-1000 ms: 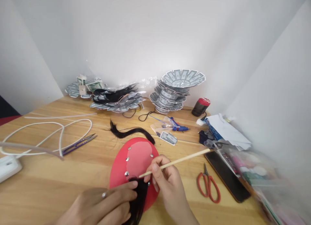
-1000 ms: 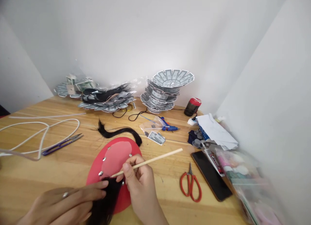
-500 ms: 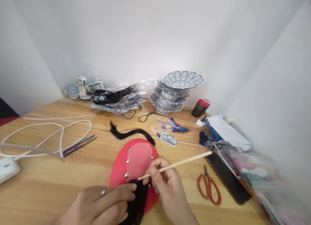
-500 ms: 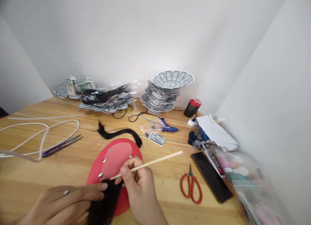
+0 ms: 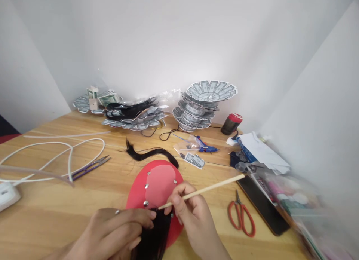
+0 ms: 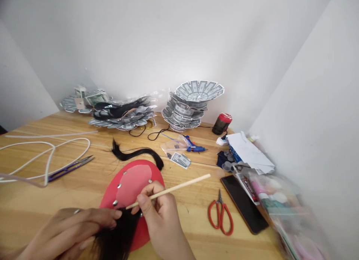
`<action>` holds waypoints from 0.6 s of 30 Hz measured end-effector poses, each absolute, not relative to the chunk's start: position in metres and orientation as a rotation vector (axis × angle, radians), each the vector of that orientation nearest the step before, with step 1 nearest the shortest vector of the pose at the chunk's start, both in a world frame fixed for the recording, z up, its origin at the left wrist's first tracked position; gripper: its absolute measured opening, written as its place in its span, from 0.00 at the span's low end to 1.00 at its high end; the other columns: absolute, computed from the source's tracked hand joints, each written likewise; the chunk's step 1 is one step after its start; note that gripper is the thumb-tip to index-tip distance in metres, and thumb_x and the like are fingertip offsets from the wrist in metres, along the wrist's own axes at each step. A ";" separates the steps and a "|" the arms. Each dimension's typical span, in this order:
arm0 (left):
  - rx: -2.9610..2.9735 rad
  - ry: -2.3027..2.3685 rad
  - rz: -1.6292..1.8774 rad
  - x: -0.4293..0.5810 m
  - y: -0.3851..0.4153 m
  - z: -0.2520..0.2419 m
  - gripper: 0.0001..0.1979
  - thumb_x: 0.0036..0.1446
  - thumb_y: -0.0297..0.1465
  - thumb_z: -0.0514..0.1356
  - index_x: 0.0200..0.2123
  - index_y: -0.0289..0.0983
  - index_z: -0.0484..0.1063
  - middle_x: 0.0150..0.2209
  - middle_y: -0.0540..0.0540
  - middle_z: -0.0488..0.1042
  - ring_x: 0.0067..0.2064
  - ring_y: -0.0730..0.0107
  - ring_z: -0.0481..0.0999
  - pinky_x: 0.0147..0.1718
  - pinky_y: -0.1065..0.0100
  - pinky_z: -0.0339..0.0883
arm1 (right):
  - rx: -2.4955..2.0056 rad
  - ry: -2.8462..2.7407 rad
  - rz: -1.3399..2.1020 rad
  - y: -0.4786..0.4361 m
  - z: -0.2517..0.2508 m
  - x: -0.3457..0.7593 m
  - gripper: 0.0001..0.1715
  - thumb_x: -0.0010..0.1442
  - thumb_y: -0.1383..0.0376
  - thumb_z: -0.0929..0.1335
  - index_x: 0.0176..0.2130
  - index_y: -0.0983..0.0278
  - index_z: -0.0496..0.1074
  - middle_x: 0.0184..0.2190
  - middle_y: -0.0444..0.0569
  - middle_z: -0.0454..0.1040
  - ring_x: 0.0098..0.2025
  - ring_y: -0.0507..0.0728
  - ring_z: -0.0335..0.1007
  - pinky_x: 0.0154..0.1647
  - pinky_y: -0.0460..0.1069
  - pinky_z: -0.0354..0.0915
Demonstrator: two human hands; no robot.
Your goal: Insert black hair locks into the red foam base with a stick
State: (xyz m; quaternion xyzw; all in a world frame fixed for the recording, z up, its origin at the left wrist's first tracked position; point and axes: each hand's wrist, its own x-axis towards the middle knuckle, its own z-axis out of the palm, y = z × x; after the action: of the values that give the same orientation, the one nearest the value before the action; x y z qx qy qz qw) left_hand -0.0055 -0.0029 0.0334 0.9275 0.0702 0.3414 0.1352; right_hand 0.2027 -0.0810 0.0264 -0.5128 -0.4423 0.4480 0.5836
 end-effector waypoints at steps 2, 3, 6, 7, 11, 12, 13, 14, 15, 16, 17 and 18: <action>2.666 0.205 0.966 -0.006 -0.001 0.031 0.17 0.76 0.29 0.41 0.49 0.39 0.70 0.42 0.47 0.84 0.44 0.74 0.84 0.43 0.81 0.73 | -1.186 -1.040 1.044 -0.081 0.025 0.203 0.23 0.66 0.45 0.68 0.32 0.61 0.69 0.25 0.41 0.73 0.22 0.49 0.55 0.26 0.46 0.54; 2.652 0.210 0.955 -0.007 0.000 0.030 0.16 0.75 0.29 0.42 0.49 0.39 0.70 0.43 0.46 0.84 0.44 0.73 0.84 0.43 0.80 0.74 | -1.183 -1.039 1.042 -0.081 0.024 0.203 0.24 0.66 0.45 0.68 0.32 0.61 0.69 0.25 0.41 0.73 0.21 0.49 0.54 0.26 0.46 0.54; 2.623 0.228 0.933 -0.008 0.002 0.027 0.15 0.75 0.30 0.44 0.50 0.40 0.70 0.44 0.47 0.84 0.46 0.73 0.83 0.45 0.80 0.74 | -1.189 -1.031 1.047 -0.080 0.024 0.204 0.25 0.65 0.43 0.67 0.32 0.61 0.69 0.24 0.41 0.73 0.21 0.48 0.54 0.24 0.46 0.53; 2.626 0.229 0.933 -0.009 0.002 0.027 0.15 0.75 0.30 0.44 0.50 0.40 0.70 0.44 0.47 0.84 0.46 0.73 0.83 0.46 0.80 0.73 | -1.195 -1.029 1.049 -0.080 0.025 0.204 0.25 0.65 0.43 0.67 0.32 0.61 0.69 0.23 0.41 0.73 0.21 0.48 0.54 0.24 0.46 0.52; 2.692 0.181 0.956 -0.007 0.001 0.032 0.15 0.75 0.29 0.43 0.49 0.39 0.68 0.43 0.47 0.83 0.47 0.76 0.82 0.50 0.83 0.70 | -1.231 -1.010 1.043 -0.079 0.026 0.204 0.26 0.65 0.42 0.68 0.30 0.61 0.68 0.22 0.40 0.72 0.20 0.48 0.53 0.22 0.45 0.51; 2.703 0.167 0.962 -0.006 0.001 0.033 0.15 0.75 0.27 0.42 0.49 0.39 0.68 0.42 0.46 0.83 0.47 0.76 0.82 0.51 0.83 0.70 | -1.242 -1.002 1.035 -0.079 0.026 0.203 0.27 0.64 0.42 0.68 0.30 0.61 0.67 0.21 0.40 0.71 0.19 0.47 0.52 0.22 0.45 0.50; 2.711 0.154 0.966 -0.006 0.001 0.034 0.14 0.74 0.26 0.43 0.48 0.38 0.67 0.42 0.45 0.83 0.48 0.75 0.82 0.51 0.82 0.70 | -1.254 -0.993 1.027 -0.079 0.026 0.203 0.27 0.64 0.42 0.68 0.29 0.61 0.67 0.21 0.39 0.71 0.19 0.47 0.52 0.21 0.45 0.50; 2.717 0.142 0.969 -0.005 0.001 0.035 0.14 0.74 0.24 0.43 0.48 0.38 0.67 0.42 0.45 0.83 0.48 0.74 0.82 0.50 0.82 0.71 | -1.266 -0.984 1.016 -0.079 0.026 0.202 0.27 0.63 0.42 0.68 0.29 0.61 0.67 0.20 0.39 0.70 0.18 0.47 0.51 0.21 0.45 0.49; 2.723 0.129 0.963 -0.005 0.001 0.035 0.13 0.73 0.23 0.44 0.48 0.38 0.67 0.42 0.44 0.83 0.48 0.73 0.82 0.50 0.81 0.71 | -1.278 -0.976 1.006 -0.078 0.025 0.201 0.27 0.63 0.41 0.68 0.29 0.61 0.66 0.19 0.39 0.70 0.18 0.47 0.51 0.20 0.45 0.49; 2.729 0.123 0.944 -0.005 0.002 0.034 0.13 0.71 0.22 0.45 0.48 0.38 0.67 0.43 0.44 0.83 0.48 0.72 0.82 0.50 0.80 0.72 | -1.290 -0.971 0.994 -0.078 0.025 0.200 0.28 0.62 0.41 0.68 0.29 0.60 0.66 0.18 0.39 0.69 0.18 0.47 0.51 0.20 0.45 0.48; 2.734 0.114 0.911 -0.006 0.002 0.034 0.13 0.70 0.21 0.47 0.48 0.37 0.68 0.43 0.44 0.83 0.49 0.70 0.83 0.49 0.79 0.73 | -1.301 -0.967 0.982 -0.078 0.024 0.200 0.28 0.62 0.40 0.69 0.29 0.60 0.65 0.17 0.39 0.69 0.18 0.47 0.51 0.19 0.45 0.48; 2.735 0.107 0.876 -0.006 0.002 0.033 0.13 0.68 0.20 0.48 0.48 0.37 0.68 0.43 0.44 0.83 0.49 0.69 0.83 0.49 0.79 0.73 | -1.312 -0.965 0.971 -0.078 0.024 0.199 0.28 0.61 0.40 0.69 0.29 0.60 0.65 0.17 0.38 0.69 0.18 0.48 0.51 0.19 0.45 0.47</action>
State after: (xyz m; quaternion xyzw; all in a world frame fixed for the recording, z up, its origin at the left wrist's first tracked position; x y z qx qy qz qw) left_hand -0.0064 0.0024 0.0328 0.9432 0.0369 0.3020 0.1337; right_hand 0.1992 -0.0776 0.0238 -0.5620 -0.4134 0.4159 0.5833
